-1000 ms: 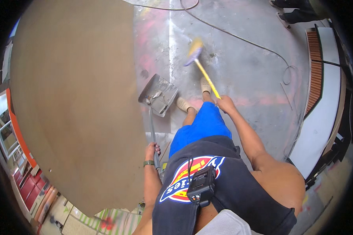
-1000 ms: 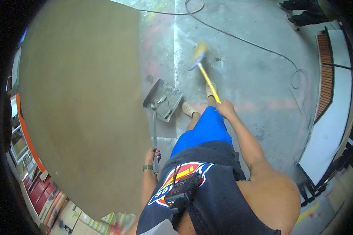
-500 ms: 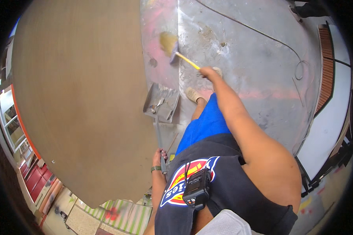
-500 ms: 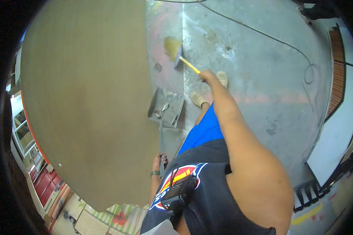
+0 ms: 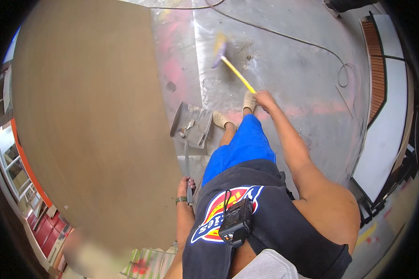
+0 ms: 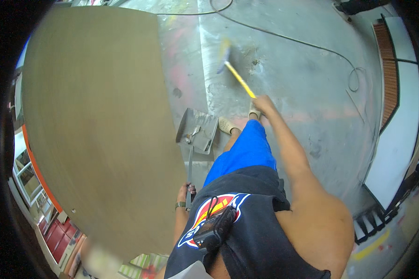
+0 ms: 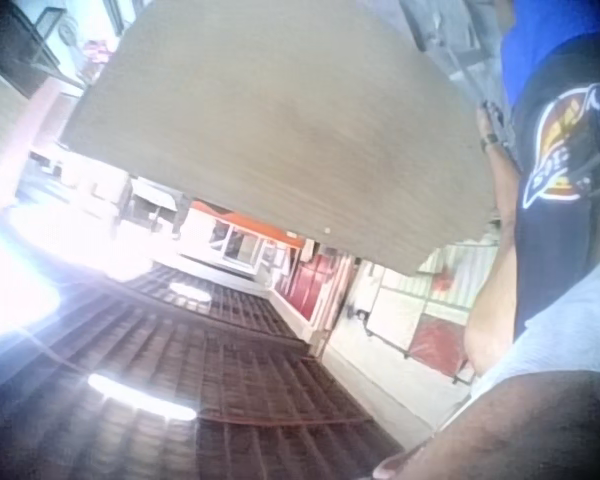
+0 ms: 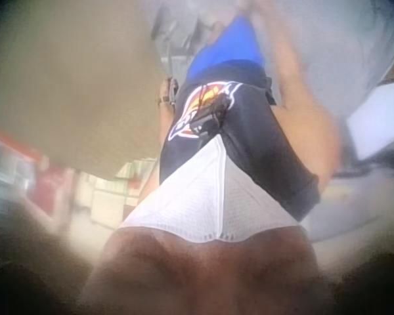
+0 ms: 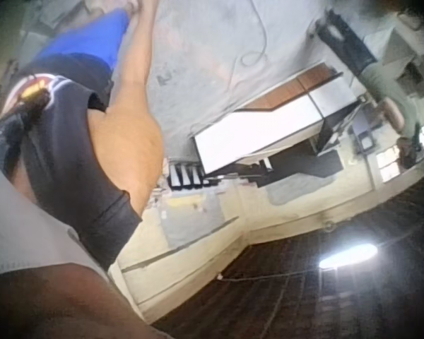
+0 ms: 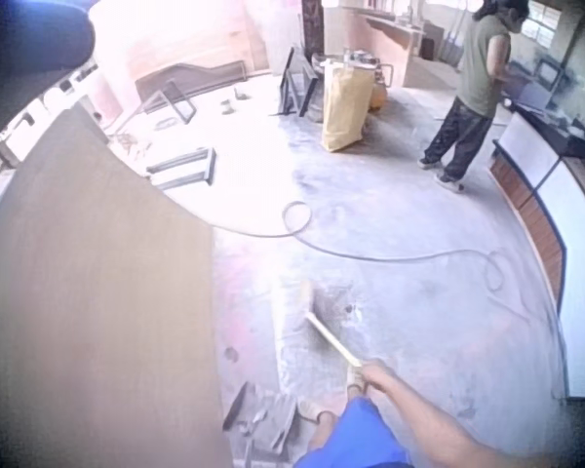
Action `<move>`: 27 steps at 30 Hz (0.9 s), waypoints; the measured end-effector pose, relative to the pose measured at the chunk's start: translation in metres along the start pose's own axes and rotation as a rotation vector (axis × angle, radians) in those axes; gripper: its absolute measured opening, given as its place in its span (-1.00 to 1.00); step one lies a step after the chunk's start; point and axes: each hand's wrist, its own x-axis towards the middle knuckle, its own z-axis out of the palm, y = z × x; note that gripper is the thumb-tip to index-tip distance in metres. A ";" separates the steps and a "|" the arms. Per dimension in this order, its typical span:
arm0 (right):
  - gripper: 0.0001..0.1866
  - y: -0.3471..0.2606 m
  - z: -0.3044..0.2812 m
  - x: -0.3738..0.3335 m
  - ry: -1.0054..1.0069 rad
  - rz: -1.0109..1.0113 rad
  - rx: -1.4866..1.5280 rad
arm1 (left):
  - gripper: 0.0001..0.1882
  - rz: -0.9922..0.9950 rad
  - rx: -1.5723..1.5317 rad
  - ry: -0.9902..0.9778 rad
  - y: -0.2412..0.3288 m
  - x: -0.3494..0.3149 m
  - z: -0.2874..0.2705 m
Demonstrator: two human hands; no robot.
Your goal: Sweeping debris and dust from a workshop floor into a dustpan using a broom.
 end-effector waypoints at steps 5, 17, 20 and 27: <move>-0.70 -0.055 0.068 0.125 -0.002 -0.121 -0.039 | -0.88 -0.067 0.097 0.035 0.020 -0.017 0.047; -0.79 0.110 0.026 0.024 0.147 0.600 0.999 | -0.94 -0.107 0.464 0.055 0.053 -0.005 0.124; -0.79 0.049 0.006 -0.050 -0.049 0.705 0.879 | -0.94 -0.065 0.470 0.081 0.068 -0.003 0.115; -0.77 0.085 -0.090 -0.149 -0.059 0.506 0.562 | -0.79 -0.094 0.572 0.056 0.070 0.015 0.189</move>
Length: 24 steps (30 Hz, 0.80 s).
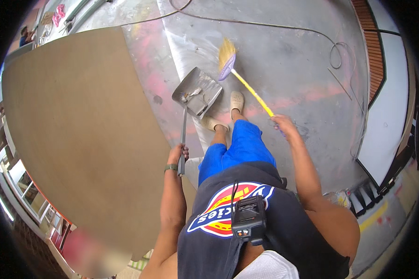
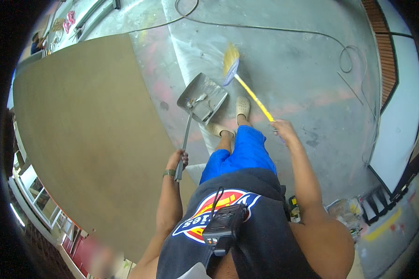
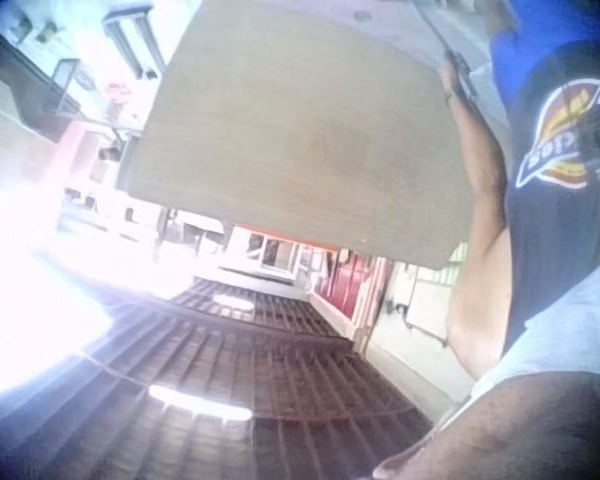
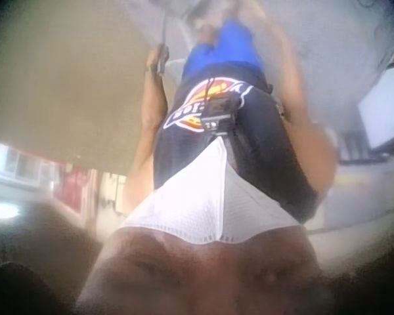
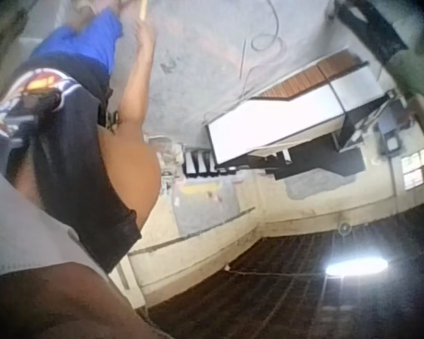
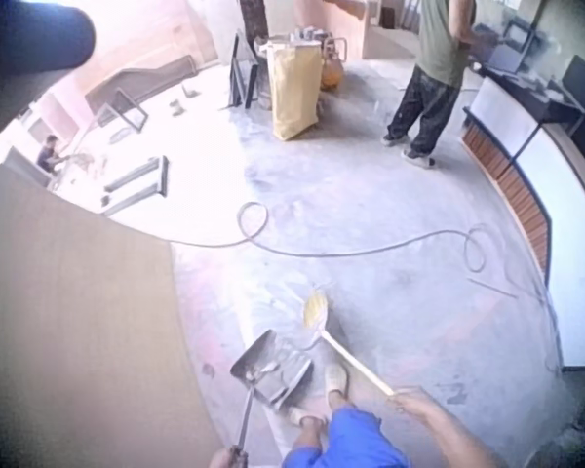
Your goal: Sweeping debris and dust from a workshop floor into a dustpan using a broom.
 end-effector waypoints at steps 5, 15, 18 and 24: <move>-0.67 -0.035 -0.069 -0.006 0.284 -0.231 -0.354 | -0.82 -0.075 -0.043 -0.021 0.030 0.001 0.030; -0.71 -0.125 -0.045 0.123 0.404 -0.373 -1.104 | -0.81 -0.127 -0.042 -0.011 0.047 0.007 0.087; -0.79 -0.101 -0.015 0.109 0.308 -0.397 -1.208 | -0.81 -0.138 -0.089 -0.008 0.056 0.013 0.094; -0.69 -0.046 -0.024 0.023 0.079 -0.533 -1.224 | -0.83 -0.125 -0.143 -0.021 0.064 0.017 0.103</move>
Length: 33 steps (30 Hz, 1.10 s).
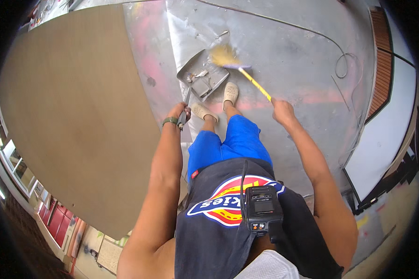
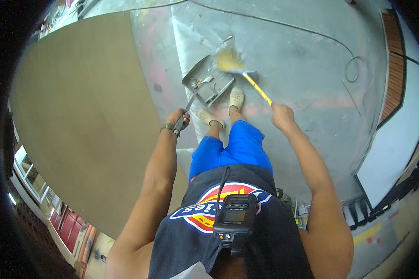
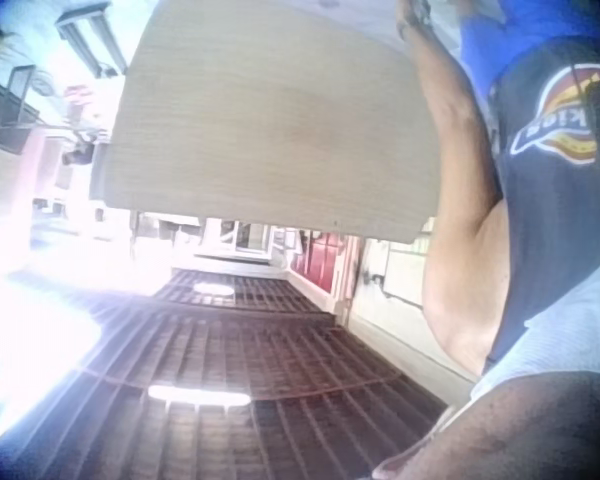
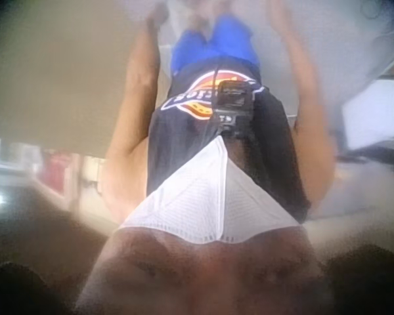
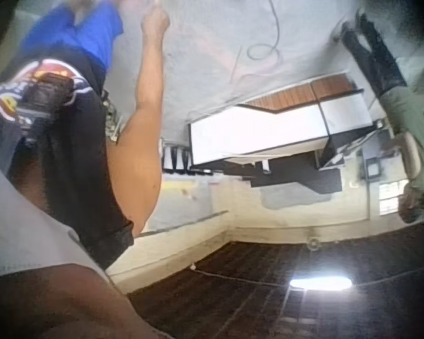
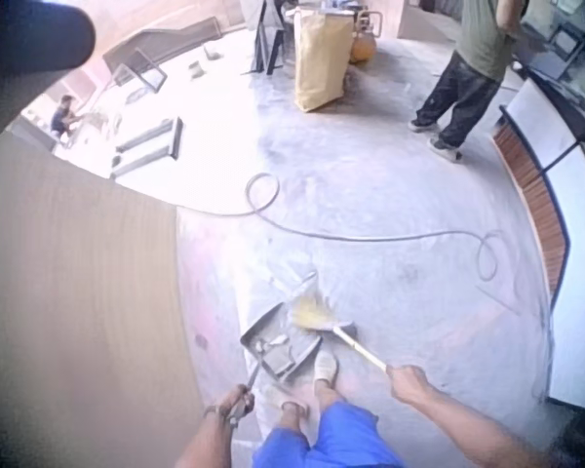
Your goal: Sweeping debris and dust from a workshop floor into a dustpan using a broom.
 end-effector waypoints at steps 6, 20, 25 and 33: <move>-0.53 0.006 -0.011 -0.073 0.057 0.047 0.138 | -0.82 -0.003 0.054 -0.021 0.000 0.002 0.007; -0.83 0.009 -0.030 0.080 0.293 -0.041 -0.254 | -0.84 0.100 0.031 -0.050 -0.005 0.013 0.035; -0.78 -0.014 0.014 0.019 0.111 -0.213 -0.304 | -0.88 0.097 -0.161 -0.048 0.019 0.008 0.079; -0.61 0.004 -0.040 -0.060 0.173 0.026 -0.134 | -0.86 0.181 -0.373 -0.033 0.030 -0.016 0.147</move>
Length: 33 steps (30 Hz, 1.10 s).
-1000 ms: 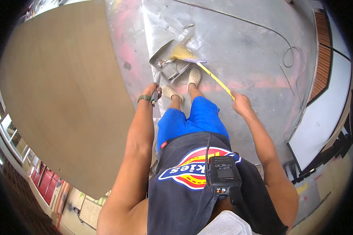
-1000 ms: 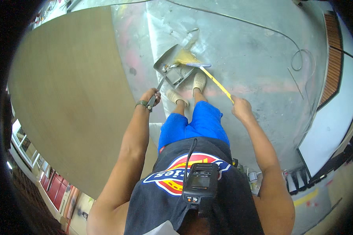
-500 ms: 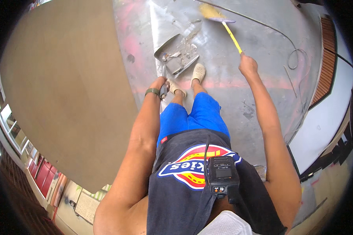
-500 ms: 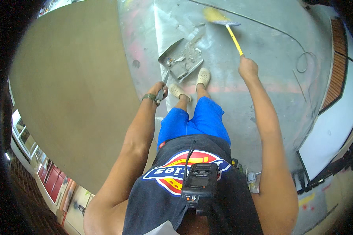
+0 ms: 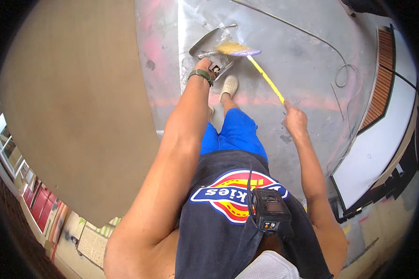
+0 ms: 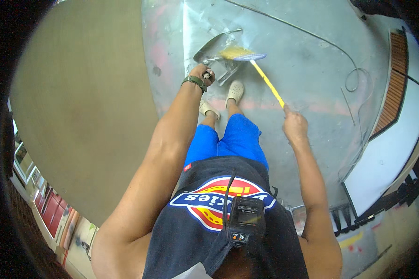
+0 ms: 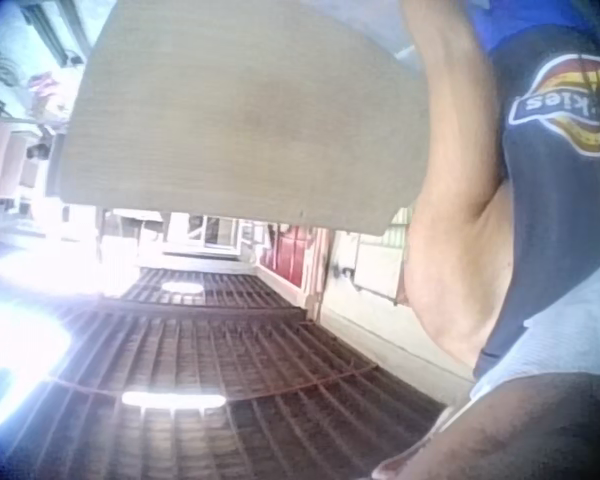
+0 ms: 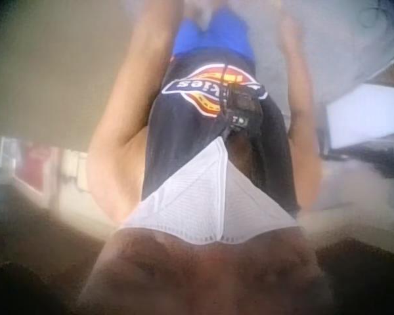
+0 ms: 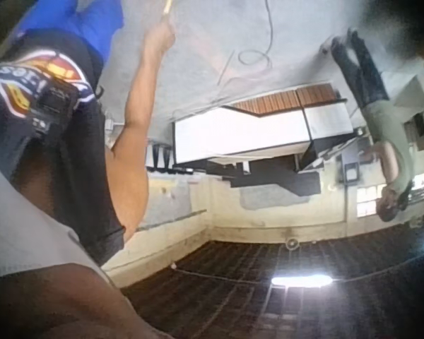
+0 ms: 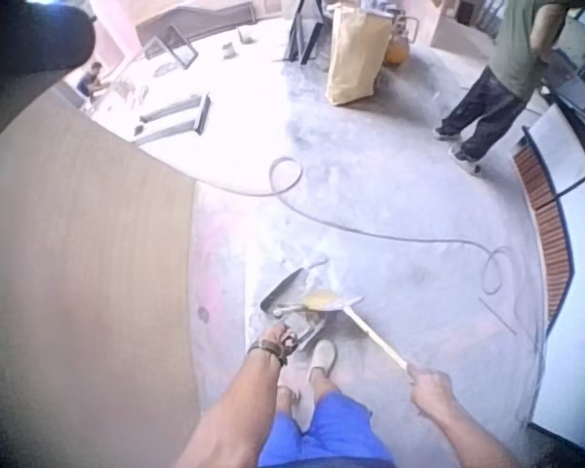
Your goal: Sweeping debris and dust from a workshop floor into a dustpan using a broom.
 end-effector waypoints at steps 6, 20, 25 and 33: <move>-0.50 0.036 -0.040 0.007 0.061 0.171 0.016 | -0.85 -0.015 0.059 0.024 -0.004 0.015 -0.012; -0.58 0.082 -0.067 0.015 0.136 0.250 0.108 | -0.90 -0.064 -0.048 0.030 0.000 0.029 -0.008; -0.57 0.125 -0.100 0.072 0.006 0.157 0.073 | -0.90 -0.036 -0.205 0.054 -0.004 0.014 0.050; -0.59 0.169 -0.176 0.135 -0.047 0.039 0.065 | -0.79 0.004 -0.006 0.197 0.011 -0.018 0.135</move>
